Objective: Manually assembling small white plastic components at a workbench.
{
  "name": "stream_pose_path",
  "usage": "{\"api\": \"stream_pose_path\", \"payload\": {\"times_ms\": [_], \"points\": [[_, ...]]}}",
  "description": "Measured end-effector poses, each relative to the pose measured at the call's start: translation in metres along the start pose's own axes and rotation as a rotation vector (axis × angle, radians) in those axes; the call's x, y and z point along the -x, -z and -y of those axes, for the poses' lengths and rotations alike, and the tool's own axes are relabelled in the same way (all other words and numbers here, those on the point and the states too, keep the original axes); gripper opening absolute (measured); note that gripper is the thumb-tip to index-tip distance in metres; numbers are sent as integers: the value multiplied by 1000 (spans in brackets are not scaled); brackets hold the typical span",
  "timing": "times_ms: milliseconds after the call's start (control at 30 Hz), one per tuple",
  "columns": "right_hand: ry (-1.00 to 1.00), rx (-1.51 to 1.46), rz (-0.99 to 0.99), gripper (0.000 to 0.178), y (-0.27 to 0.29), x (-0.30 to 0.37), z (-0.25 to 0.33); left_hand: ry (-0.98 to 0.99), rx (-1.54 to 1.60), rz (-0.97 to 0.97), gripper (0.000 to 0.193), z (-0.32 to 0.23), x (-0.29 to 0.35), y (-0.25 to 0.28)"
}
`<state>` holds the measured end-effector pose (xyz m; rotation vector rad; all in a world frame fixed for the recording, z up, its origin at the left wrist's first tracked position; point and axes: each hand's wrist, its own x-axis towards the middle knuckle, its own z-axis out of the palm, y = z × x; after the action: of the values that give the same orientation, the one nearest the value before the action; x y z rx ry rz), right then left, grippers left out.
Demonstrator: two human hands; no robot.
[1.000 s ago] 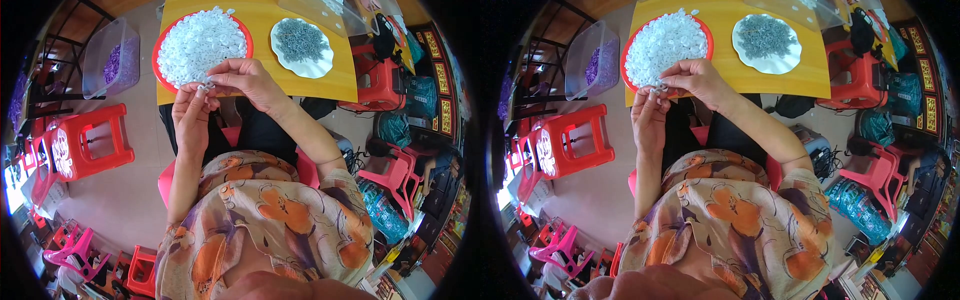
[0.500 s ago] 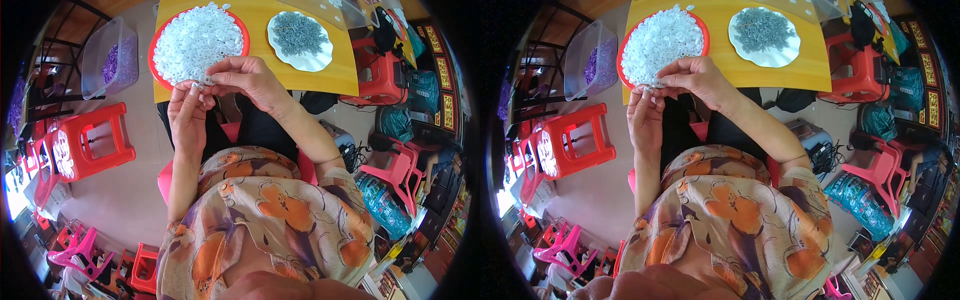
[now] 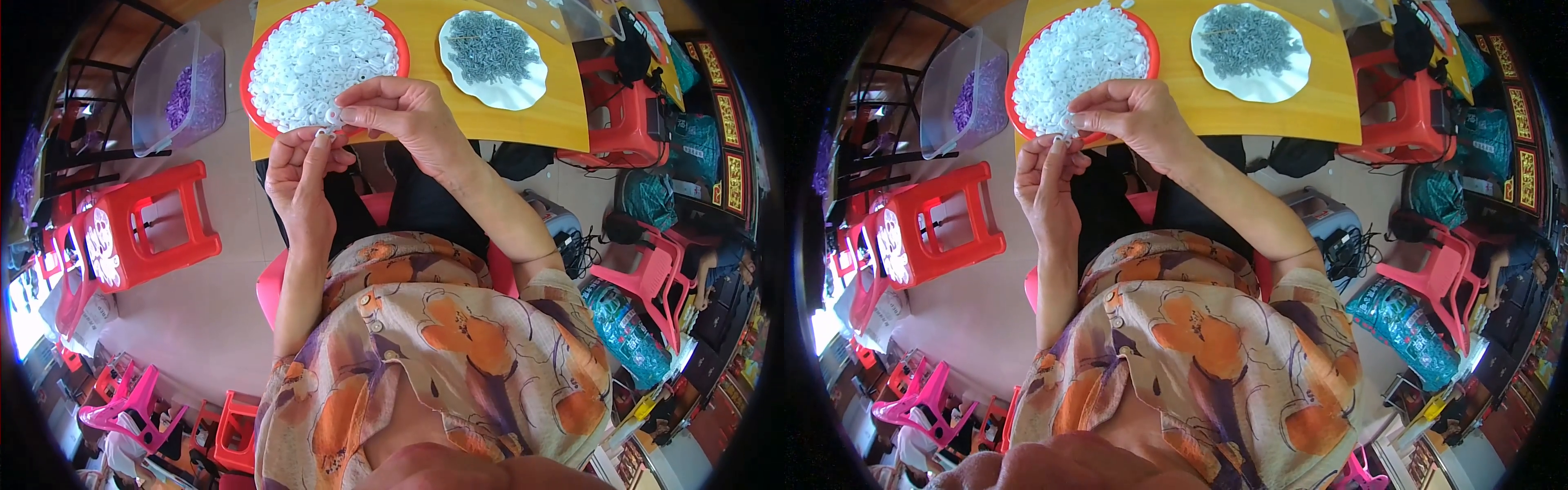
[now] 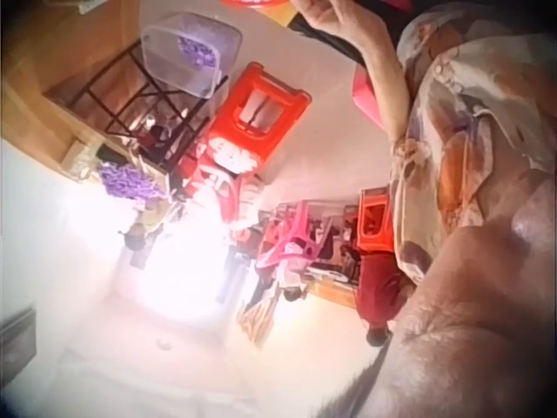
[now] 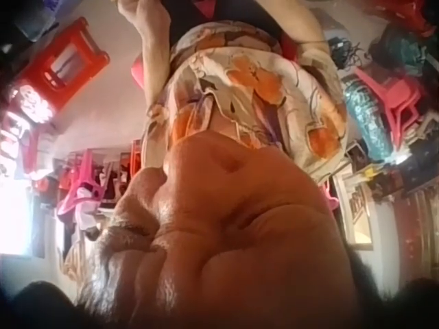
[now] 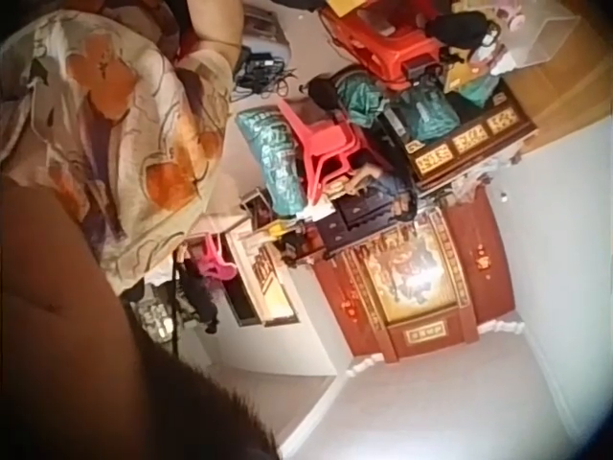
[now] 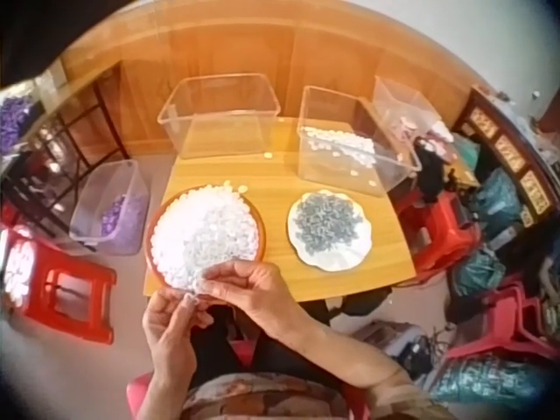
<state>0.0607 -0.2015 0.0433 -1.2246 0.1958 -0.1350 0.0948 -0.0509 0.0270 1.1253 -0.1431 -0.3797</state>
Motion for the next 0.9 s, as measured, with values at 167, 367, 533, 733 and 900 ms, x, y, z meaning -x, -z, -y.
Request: {"api": "stream_pose_path", "payload": {"times_ms": [167,367,533,733,900], "points": [[39,8,-9,17,-2,-1,-2,-45,-59,-32,9,0,1,-1],[32,8,-19,17,-3,-2,-3,-59,-75,-47,10,1,1,0],[76,89,-25,16,-4,-1,-3,-66,-137,-49,10,0,0,1],[170,228,-27,17,-2,-1,-10,-56,-129,-45,10,1,1,1],[177,229,-4,15,2,-1,-5,-107,-136,-73,9,-1,-1,5]]}}
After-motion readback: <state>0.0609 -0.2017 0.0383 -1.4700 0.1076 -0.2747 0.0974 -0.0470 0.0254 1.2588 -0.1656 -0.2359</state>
